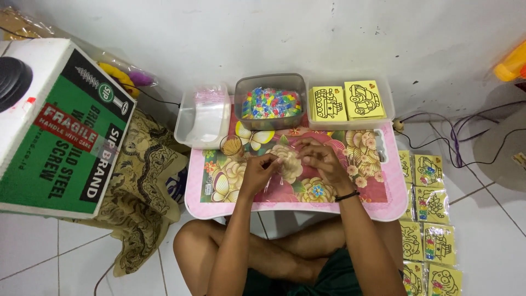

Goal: A person is sitting on the floor, manually packaging small illustrated cards into plastic bags and adding colorful beads to each bag.

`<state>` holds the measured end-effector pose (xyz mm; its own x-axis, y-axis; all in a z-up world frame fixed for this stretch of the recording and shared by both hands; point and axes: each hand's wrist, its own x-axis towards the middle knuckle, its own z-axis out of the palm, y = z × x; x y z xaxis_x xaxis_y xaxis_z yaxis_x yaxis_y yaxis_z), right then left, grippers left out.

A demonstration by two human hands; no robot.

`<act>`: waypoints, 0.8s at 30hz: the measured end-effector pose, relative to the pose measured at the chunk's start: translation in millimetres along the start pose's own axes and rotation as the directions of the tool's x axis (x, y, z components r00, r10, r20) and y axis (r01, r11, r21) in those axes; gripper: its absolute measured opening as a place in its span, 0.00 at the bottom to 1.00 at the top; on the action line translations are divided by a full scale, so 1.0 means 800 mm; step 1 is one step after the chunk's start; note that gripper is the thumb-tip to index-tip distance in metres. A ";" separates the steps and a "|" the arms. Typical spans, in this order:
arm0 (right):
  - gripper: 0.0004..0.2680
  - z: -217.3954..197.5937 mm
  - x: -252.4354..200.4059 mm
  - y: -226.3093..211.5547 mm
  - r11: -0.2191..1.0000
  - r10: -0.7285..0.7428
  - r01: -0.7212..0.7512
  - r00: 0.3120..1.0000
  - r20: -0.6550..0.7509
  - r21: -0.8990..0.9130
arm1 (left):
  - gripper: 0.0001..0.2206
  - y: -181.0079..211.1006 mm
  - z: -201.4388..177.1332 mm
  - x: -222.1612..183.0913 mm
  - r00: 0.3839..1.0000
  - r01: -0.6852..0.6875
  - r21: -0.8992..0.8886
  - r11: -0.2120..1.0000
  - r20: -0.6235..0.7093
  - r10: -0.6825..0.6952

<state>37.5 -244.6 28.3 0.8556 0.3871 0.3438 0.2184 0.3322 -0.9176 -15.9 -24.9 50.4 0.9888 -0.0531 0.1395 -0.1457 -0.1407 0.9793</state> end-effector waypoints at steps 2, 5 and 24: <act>0.09 0.009 0.003 -0.023 0.998 0.011 -0.010 1.000 0.021 -0.060 | 0.09 0.005 -0.001 0.000 1.000 0.006 -0.017 1.000 0.019 -0.006; 0.09 0.009 0.004 -0.031 0.984 0.034 -0.026 0.998 0.044 -0.178 | 0.10 0.007 -0.002 0.002 0.999 0.018 -0.024 1.000 0.043 -0.017; 0.11 -0.006 0.015 0.009 0.996 0.051 -0.036 0.980 -0.193 0.081 | 0.08 -0.013 -0.008 0.015 0.993 0.113 -0.016 0.993 0.017 -0.113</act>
<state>51.4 -241.8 24.7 0.9400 0.2307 0.2512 0.1485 0.3861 -0.9104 -2.0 -17.6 42.6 0.9982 -0.0534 0.0254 -0.0322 -0.1301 0.9910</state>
